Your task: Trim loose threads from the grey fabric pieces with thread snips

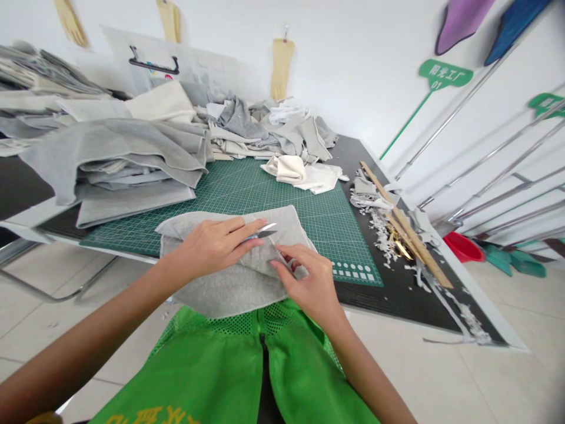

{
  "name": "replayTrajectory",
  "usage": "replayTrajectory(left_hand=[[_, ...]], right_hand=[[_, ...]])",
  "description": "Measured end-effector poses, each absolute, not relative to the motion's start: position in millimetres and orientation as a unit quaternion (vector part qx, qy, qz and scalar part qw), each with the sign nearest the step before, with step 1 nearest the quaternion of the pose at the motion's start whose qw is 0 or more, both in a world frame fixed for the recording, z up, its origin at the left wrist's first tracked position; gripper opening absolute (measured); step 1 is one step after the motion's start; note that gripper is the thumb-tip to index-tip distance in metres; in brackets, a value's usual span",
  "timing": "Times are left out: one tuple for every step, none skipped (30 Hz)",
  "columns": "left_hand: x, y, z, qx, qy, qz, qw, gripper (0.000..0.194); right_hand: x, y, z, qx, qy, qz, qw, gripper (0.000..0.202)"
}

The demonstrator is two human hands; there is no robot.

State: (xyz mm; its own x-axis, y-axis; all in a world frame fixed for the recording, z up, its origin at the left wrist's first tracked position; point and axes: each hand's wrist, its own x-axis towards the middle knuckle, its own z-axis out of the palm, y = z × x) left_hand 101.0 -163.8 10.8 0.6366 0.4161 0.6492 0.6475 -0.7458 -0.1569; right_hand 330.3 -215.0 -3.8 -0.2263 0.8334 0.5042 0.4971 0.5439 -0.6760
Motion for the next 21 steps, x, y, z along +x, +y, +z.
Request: replayTrajectory(left_hand=[[101.1,-163.5,10.9,-0.884,-0.300,-0.303,0.191,0.037],[101.0,-163.2,10.9,-0.885,-0.299,-0.303,0.191,0.037],[100.8,-162.8,10.7,-0.885,-0.297,-0.304,0.191,0.037],[100.5,-162.5,10.5,-0.885,-0.297,-0.303,0.192,0.037],[100.2,-162.3,10.2,-0.885,-0.297,-0.303,0.192,0.037],[100.0,-162.0,9.7,-0.885,-0.298,-0.302,0.193,0.037],[99.8,-161.7,9.0,-0.885,-0.299,-0.301,0.193,0.037],[99.8,-161.3,8.1,-0.885,-0.300,-0.300,0.193,0.037],[100.0,-160.9,6.8,-0.886,-0.301,-0.297,0.191,0.037],[100.3,-160.4,5.3,-0.888,-0.301,-0.293,0.187,0.037],[100.7,-159.9,3.6,-0.891,-0.300,-0.288,0.182,0.038],[101.2,-159.3,1.7,-0.895,-0.300,-0.281,0.176,0.038],[101.7,-158.7,-0.2,-0.898,-0.299,-0.273,0.171,0.038],[102.2,-158.3,-2.1,-0.901,-0.298,-0.267,0.168,0.039],[102.7,-157.9,-3.7,-0.903,-0.298,-0.261,0.168,0.039],[103.2,-157.7,-5.2,-0.903,-0.299,-0.258,0.170,0.038],[103.7,-157.5,-6.4,-0.903,-0.298,-0.256,0.173,0.038],[104.2,-157.5,-7.4,-0.903,-0.296,-0.256,0.178,0.037],[104.6,-157.5,-8.2,-0.903,-0.293,-0.258,0.181,0.037],[105.0,-157.5,-9.0,-0.902,-0.291,-0.259,0.184,0.036],[105.3,-157.4,-9.8,-0.902,-0.289,-0.261,0.185,0.036]], right_hand=[[330.9,-214.3,-4.4,-0.433,-0.760,0.189,0.446,0.019],[331.6,-213.6,-5.3,-0.429,-0.760,0.190,0.449,0.019],[332.3,-213.1,-6.3,-0.424,-0.761,0.192,0.451,0.020],[333.2,-212.6,-7.3,-0.420,-0.763,0.195,0.451,0.020],[334.2,-212.2,-8.4,-0.416,-0.765,0.199,0.450,0.021],[335.5,-211.7,-9.4,-0.413,-0.766,0.203,0.449,0.021],[336.9,-211.2,-10.1,-0.410,-0.768,0.206,0.447,0.021],[338.4,-210.5,-10.7,-0.409,-0.769,0.211,0.444,0.021],[339.8,-209.6,-11.1,-0.410,-0.769,0.219,0.439,0.020],[341.1,-208.5,-11.4,-0.411,-0.769,0.232,0.430,0.020],[342.1,-207.2,-11.5,-0.413,-0.771,0.248,0.417,0.020],[342.9,-205.7,-11.5,-0.415,-0.772,0.266,0.402,0.019],[343.3,-204.1,-11.5,-0.416,-0.772,0.283,0.388,0.019],[343.5,-202.5,-11.6,-0.418,-0.771,0.296,0.378,0.018],[343.4,-201.0,-11.7,-0.419,-0.770,0.305,0.372,0.017],[343.2,-199.7,-11.8,-0.420,-0.768,0.311,0.369,0.016],[342.9,-198.7,-11.9,-0.422,-0.767,0.314,0.367,0.015],[342.5,-198.1,-12.0,-0.423,-0.768,0.316,0.364,0.014],[342.1,-197.8,-12.0,-0.423,-0.770,0.315,0.358,0.014],[341.7,-197.8,-11.9,-0.424,-0.775,0.312,0.350,0.014],[341.3,-198.0,-11.8,-0.426,-0.779,0.306,0.343,0.013]])
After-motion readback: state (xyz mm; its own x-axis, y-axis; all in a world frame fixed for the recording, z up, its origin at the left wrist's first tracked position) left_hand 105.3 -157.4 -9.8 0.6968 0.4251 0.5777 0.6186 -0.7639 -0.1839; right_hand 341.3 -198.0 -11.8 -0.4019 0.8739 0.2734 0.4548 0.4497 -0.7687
